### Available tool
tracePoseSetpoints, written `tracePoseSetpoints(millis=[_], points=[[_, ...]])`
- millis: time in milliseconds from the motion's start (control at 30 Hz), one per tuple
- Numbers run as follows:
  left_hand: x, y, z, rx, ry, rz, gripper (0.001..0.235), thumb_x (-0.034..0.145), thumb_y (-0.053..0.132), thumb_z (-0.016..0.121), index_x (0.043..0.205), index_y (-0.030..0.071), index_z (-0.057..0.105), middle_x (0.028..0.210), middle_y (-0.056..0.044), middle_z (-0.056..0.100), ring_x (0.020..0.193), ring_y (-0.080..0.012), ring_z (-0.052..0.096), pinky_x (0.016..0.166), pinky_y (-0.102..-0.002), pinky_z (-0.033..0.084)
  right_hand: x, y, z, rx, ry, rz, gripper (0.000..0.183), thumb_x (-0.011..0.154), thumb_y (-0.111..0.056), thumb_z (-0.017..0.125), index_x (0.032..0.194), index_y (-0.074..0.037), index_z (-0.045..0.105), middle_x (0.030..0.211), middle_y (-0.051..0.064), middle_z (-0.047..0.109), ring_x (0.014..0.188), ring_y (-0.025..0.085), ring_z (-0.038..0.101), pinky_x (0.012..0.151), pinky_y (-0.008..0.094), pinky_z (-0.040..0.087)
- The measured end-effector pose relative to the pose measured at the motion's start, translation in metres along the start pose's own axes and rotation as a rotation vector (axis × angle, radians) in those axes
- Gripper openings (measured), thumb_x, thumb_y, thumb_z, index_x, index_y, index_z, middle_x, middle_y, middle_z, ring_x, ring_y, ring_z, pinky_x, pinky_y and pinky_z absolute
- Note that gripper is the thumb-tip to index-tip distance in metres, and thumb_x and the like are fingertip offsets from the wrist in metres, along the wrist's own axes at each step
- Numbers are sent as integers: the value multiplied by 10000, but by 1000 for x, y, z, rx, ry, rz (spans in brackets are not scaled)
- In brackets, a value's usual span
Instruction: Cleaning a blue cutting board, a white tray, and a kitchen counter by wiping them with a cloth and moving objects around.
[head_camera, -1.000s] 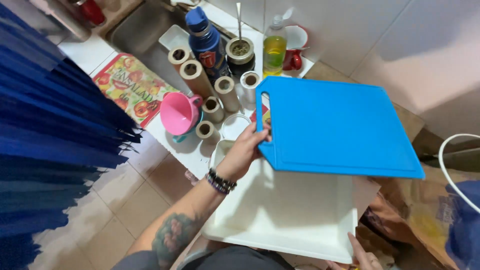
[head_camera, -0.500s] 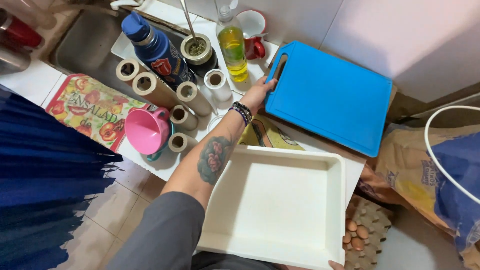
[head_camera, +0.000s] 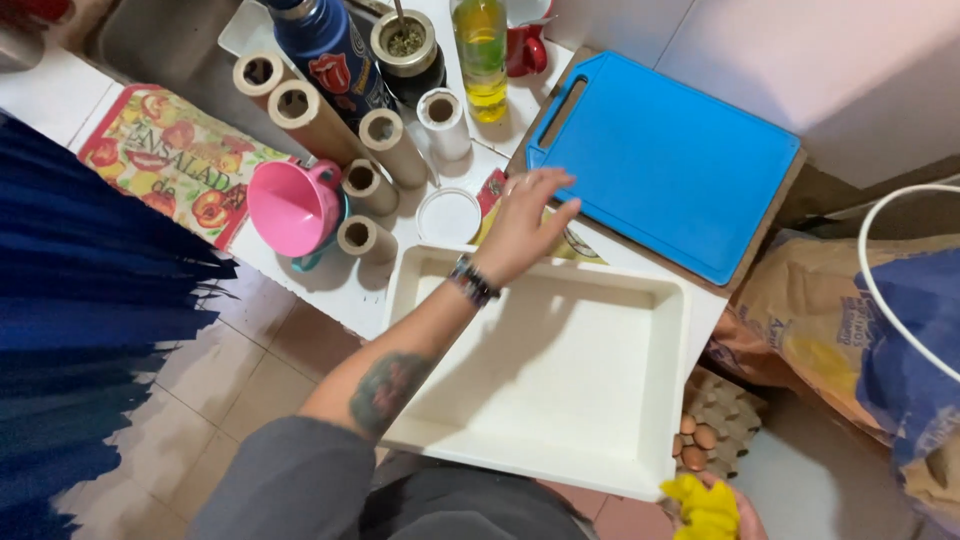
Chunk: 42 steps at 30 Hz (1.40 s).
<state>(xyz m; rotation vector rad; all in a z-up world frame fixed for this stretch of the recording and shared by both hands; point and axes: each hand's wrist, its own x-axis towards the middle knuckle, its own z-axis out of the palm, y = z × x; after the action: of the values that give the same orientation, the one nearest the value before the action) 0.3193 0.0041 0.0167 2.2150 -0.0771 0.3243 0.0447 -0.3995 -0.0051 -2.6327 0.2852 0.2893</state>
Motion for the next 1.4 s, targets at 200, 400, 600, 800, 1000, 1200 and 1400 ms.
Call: tracePoseSetpoints(millis=[200, 400, 600, 800, 1000, 1200, 1400], points=[[-157, 91, -41, -290, -362, -227, 434, 1012, 443, 489, 1214, 109, 677, 1170, -66, 735, 1048, -225, 684, 910, -374, 510, 48, -87, -23, 1354, -391, 498, 643, 913, -181, 409, 1547, -76, 396, 1368, 378, 559, 1124, 383, 535, 902, 412, 428], [-210, 135, -42, -523, -230, -270, 395, 970, 375, 636, 1298, 156, 632, 1249, -55, 671, 1071, -176, 675, 931, -318, 545, 29, -224, -60, 1301, -557, 493, 610, 950, -66, 318, 1551, -8, 404, 1496, 255, 500, 1276, 432, 499, 1100, 499, 370], [-224, 137, -67, -460, 64, -240, 155, 1039, 271, 544, 1071, 132, 608, 1243, -68, 684, 1184, -219, 635, 1054, -383, 483, 43, -226, -38, 1158, -870, 355, 663, 944, -170, 364, 1599, -72, 352, 1592, 189, 475, 1336, 424, 524, 1117, 501, 374], [-237, 102, -75, -771, 291, -464, 217, 1042, 285, 485, 1080, 73, 517, 937, -57, 585, 884, -156, 593, 873, -336, 564, 67, -202, -2, 976, -815, 108, 341, 1011, -157, 483, 1254, 49, 605, 1153, 171, 595, 1021, 273, 536, 855, 367, 387], [-253, 93, -80, -34, -179, -143, 327, 1008, 382, 529, 1149, 95, 597, 1098, -77, 629, 955, -277, 590, 846, -431, 473, 78, -184, 12, 1084, -597, 245, 219, 1074, -131, 484, 1107, 49, 605, 1101, 218, 664, 1003, 314, 635, 856, 396, 489], [-254, 35, -106, 255, 125, -263, 394, 995, 271, 612, 1302, 31, 555, 1225, -171, 625, 1120, -350, 576, 953, -490, 482, 97, -170, -8, 109, -158, -59, 480, 916, -468, 626, 1256, -131, 655, 1136, 225, 700, 1084, 414, 618, 948, 463, 444], [-224, -45, -90, 94, 86, -534, 816, 945, 265, 594, 1598, 51, 154, 1638, -197, 305, 1474, -389, 336, 1180, -497, 309, 146, -193, 78, -233, -367, -315, 891, 908, -526, 525, 1599, -59, 212, 1659, 161, 217, 1550, 399, 87, 1229, 600, 158]])
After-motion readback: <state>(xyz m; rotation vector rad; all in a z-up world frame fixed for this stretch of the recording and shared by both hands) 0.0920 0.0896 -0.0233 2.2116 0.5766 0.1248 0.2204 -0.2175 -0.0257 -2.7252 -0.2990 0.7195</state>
